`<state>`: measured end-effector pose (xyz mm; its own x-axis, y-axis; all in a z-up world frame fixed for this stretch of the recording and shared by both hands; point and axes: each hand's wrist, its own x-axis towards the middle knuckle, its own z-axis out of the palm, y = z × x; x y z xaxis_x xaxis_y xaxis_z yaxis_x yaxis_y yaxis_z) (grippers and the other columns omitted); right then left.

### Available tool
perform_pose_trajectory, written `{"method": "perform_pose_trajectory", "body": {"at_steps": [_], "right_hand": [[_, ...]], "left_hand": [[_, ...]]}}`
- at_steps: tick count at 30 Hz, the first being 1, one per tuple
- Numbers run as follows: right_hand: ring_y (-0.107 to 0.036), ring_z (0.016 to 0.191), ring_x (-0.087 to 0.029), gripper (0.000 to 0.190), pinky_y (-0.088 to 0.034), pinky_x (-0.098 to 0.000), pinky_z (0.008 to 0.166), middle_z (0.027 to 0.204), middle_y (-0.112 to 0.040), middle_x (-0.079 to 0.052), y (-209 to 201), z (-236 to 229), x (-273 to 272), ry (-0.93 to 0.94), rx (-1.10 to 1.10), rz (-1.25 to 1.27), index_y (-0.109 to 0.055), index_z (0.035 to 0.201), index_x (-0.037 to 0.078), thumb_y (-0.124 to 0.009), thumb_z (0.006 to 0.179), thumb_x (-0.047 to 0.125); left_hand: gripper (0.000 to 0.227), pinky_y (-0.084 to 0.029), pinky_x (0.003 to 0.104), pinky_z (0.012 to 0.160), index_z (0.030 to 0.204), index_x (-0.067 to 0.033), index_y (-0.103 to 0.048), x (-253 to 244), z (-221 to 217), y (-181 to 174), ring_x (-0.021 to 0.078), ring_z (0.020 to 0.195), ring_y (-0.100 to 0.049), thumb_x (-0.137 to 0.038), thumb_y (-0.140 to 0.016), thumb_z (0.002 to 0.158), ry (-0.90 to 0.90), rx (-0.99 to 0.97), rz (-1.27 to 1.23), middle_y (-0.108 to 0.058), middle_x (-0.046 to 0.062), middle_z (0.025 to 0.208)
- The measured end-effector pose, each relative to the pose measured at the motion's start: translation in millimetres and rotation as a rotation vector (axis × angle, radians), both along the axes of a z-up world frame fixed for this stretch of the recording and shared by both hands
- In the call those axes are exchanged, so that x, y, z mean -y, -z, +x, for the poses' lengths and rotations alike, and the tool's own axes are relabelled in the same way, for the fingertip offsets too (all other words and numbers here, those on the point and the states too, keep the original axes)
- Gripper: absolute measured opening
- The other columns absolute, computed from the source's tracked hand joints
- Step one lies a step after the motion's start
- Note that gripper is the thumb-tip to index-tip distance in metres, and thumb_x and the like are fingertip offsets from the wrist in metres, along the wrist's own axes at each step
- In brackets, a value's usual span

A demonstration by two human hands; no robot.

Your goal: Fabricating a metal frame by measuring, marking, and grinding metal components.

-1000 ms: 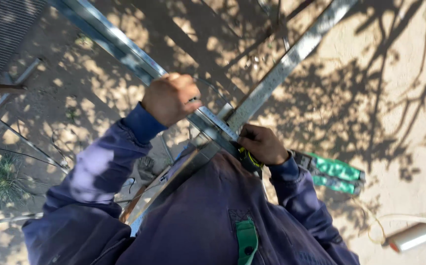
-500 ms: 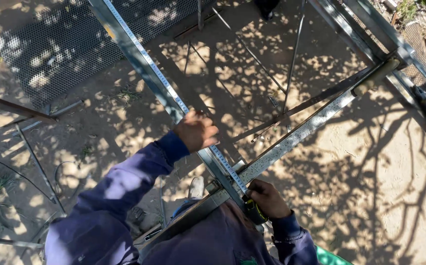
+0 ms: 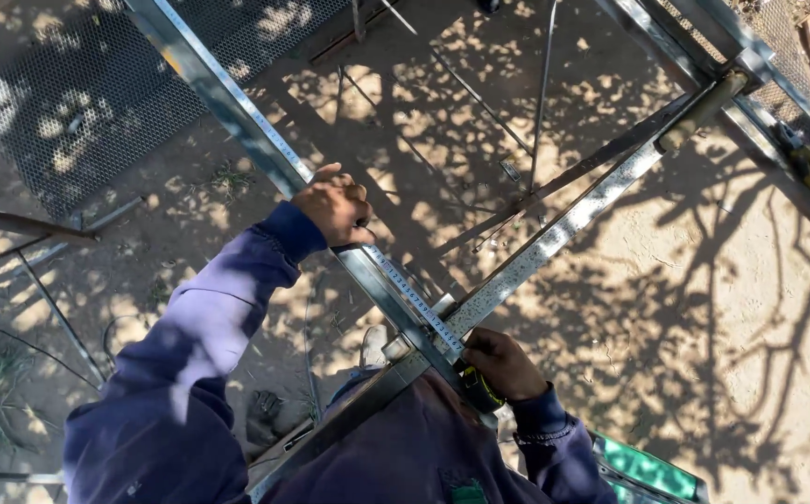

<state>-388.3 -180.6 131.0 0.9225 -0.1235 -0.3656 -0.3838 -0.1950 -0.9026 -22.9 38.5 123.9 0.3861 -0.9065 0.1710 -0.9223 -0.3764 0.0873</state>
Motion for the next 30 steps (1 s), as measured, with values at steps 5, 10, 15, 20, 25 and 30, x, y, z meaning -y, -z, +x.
{"method": "perform_pose_trajectory", "body": {"at_steps": [5, 10, 15, 20, 25, 30], "right_hand": [[-0.067, 0.082, -0.02, 0.015, -0.055, -0.0387, 0.077, 0.081, -0.076, -0.009, 17, -2, 0, 0.025, -0.03, -0.048, -0.076, 0.097, 0.008, -0.076, 0.085, 0.017], [-0.058, 0.074, -0.015, 0.007, -0.047, -0.0371, 0.07, 0.084, -0.067, -0.003, -2, 13, -1, -0.035, -0.088, 0.029, -0.069, 0.092, 0.01, -0.066, 0.096, 0.015], [-0.062, 0.081, -0.014, 0.007, -0.05, -0.0341, 0.071, 0.09, -0.071, -0.004, 13, 1, 2, -0.019, 0.048, 0.219, -0.072, 0.097, 0.006, -0.067, 0.094, 0.005], [-0.069, 0.09, -0.02, 0.02, -0.054, -0.0408, 0.081, 0.09, -0.079, -0.016, 17, -13, 6, 0.017, 0.043, 0.082, -0.075, 0.104, 0.007, -0.077, 0.086, 0.017], [-0.068, 0.083, -0.02, 0.017, -0.053, -0.0397, 0.08, 0.085, -0.076, -0.012, 17, -13, 24, -0.034, -0.054, 0.007, -0.075, 0.102, 0.004, -0.072, 0.088, 0.012], [-0.067, 0.077, -0.016, 0.015, -0.052, -0.0361, 0.076, 0.08, -0.076, -0.007, 32, -17, 34, -0.068, -0.123, -0.017, -0.077, 0.1, 0.01, -0.072, 0.086, 0.012]], "left_hand": [[0.077, -0.033, 0.054, 0.121, 0.108, -0.0423, -0.078, 6, -14, -2, 0.0264, 0.126, -0.061, -0.1, -0.053, 0.062, -0.215, -0.067, 0.237, -0.068, -0.002, 0.109], [0.08, -0.028, 0.053, 0.12, 0.108, -0.0242, -0.077, -3, 25, 8, 0.0239, 0.127, -0.057, -0.088, -0.043, 0.075, 0.136, -0.08, 0.324, -0.067, -0.01, 0.125], [0.064, -0.03, 0.05, 0.118, 0.093, -0.0188, -0.074, -8, 21, 20, 0.0189, 0.116, -0.059, -0.077, -0.049, 0.084, 0.221, -0.061, 0.198, -0.072, -0.009, 0.108], [0.057, -0.027, 0.05, 0.122, 0.096, -0.0248, -0.052, 6, 9, 50, 0.0093, 0.119, -0.053, -0.08, -0.043, 0.089, 0.218, 0.261, 0.005, -0.056, -0.01, 0.105], [0.058, -0.037, 0.057, 0.11, 0.09, -0.0258, -0.067, 26, 12, 50, 0.0235, 0.099, -0.067, -0.082, -0.055, 0.084, 0.21, 0.145, 0.057, -0.068, -0.003, 0.09], [0.054, -0.032, 0.054, 0.116, 0.092, -0.029, -0.072, 32, 6, 28, 0.0183, 0.11, -0.062, -0.081, -0.061, 0.083, 0.11, -0.104, 0.278, -0.068, -0.009, 0.095]]}}
